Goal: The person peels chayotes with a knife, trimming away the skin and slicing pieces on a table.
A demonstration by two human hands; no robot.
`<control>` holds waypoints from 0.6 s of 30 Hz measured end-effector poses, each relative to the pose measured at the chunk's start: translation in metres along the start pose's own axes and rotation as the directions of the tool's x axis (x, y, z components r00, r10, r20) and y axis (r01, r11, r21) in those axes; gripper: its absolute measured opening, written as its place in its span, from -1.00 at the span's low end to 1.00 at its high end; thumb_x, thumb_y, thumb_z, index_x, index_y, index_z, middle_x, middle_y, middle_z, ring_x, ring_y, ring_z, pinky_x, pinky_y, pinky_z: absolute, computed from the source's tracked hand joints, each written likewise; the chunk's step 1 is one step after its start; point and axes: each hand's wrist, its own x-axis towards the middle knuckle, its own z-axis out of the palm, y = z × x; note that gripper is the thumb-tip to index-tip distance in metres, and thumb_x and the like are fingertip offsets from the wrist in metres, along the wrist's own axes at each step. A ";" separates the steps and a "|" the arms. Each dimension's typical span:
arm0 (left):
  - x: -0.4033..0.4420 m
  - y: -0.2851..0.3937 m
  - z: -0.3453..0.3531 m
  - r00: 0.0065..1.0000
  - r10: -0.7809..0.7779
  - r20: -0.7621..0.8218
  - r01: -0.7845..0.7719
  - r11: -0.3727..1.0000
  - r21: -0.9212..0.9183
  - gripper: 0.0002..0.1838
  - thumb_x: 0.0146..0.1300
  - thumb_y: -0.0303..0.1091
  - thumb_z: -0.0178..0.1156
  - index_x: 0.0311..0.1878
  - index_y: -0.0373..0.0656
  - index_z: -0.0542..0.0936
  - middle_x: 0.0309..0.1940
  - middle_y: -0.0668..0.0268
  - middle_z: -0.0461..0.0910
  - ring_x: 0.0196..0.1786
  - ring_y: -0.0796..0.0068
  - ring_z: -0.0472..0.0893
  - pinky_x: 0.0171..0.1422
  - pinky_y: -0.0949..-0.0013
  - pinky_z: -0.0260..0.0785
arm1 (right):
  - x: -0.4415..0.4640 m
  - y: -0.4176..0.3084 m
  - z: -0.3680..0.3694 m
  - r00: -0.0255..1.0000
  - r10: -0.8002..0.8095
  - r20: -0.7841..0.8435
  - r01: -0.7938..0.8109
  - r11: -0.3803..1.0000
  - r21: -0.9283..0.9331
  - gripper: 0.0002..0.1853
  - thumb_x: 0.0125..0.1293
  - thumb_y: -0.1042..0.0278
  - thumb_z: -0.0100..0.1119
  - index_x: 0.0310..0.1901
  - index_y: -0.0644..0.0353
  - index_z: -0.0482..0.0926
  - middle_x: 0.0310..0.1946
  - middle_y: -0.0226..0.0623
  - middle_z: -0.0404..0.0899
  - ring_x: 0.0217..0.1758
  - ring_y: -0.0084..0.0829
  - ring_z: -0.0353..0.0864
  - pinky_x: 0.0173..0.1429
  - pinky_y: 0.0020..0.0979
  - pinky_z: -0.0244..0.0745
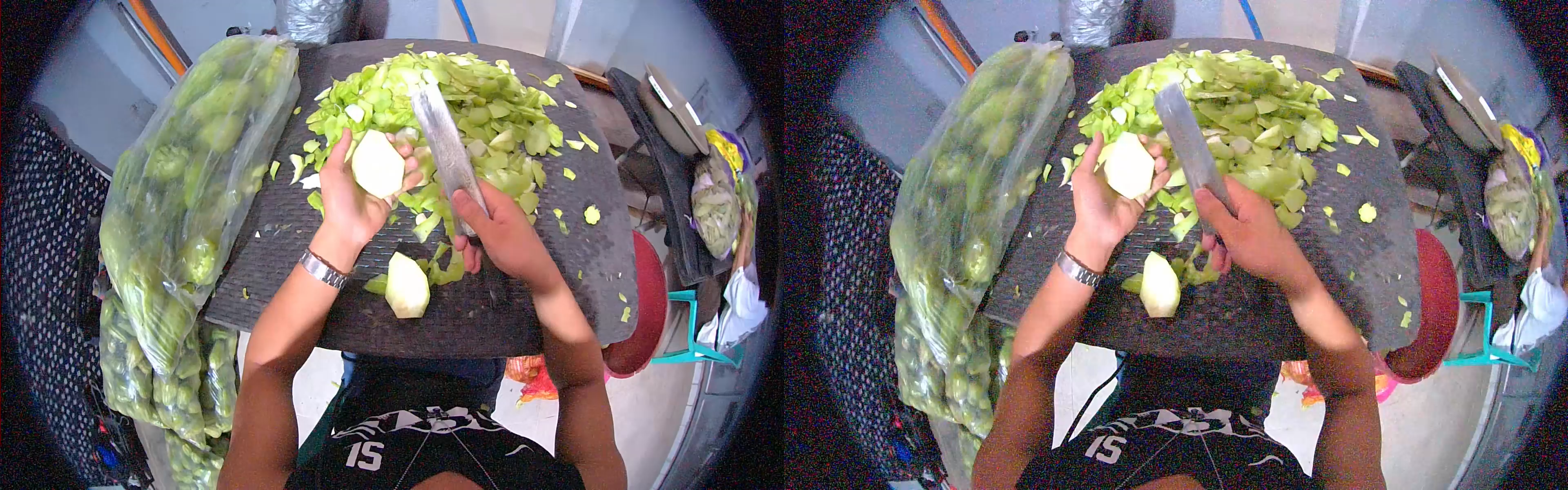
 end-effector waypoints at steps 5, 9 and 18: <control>0.006 0.013 -0.009 0.991 0.081 -0.110 -0.087 0.995 -0.057 -0.42 0.57 0.16 -0.10 0.03 -0.26 0.55 -0.10 0.02 0.67 -0.03 0.06 0.67 0.22 -0.03 0.53 | -0.008 -0.009 0.004 1.000 0.019 0.012 -0.018 0.992 -0.128 -0.63 0.67 0.04 -0.05 -0.05 0.22 0.54 -0.51 -0.34 0.57 -0.63 -0.53 0.57 -0.55 -0.45 0.51; 0.006 0.018 -0.003 0.981 0.150 -0.123 -0.157 0.986 -0.052 -0.43 0.57 0.10 -0.08 0.06 -0.32 0.55 -0.04 0.00 0.68 0.06 -0.05 0.66 0.32 -0.01 0.47 | -0.012 -0.013 0.005 0.992 0.063 0.106 -0.023 0.939 -0.342 -0.65 0.66 0.08 -0.04 -0.05 0.24 0.54 -0.57 -0.24 0.59 -0.64 -0.43 0.62 -0.52 -0.36 0.52; 0.004 0.020 -0.003 0.981 0.167 -0.099 -0.167 0.986 0.011 -0.52 0.58 -0.03 -0.10 0.03 -0.33 0.55 -0.09 -0.05 0.67 0.03 -0.16 0.66 0.34 -0.03 0.47 | -0.014 -0.011 0.011 0.999 -0.008 0.053 0.031 0.891 -0.452 -0.65 0.63 0.13 0.00 -0.17 0.30 0.51 -0.56 0.06 0.59 -0.52 -0.03 0.71 -0.37 -0.07 0.53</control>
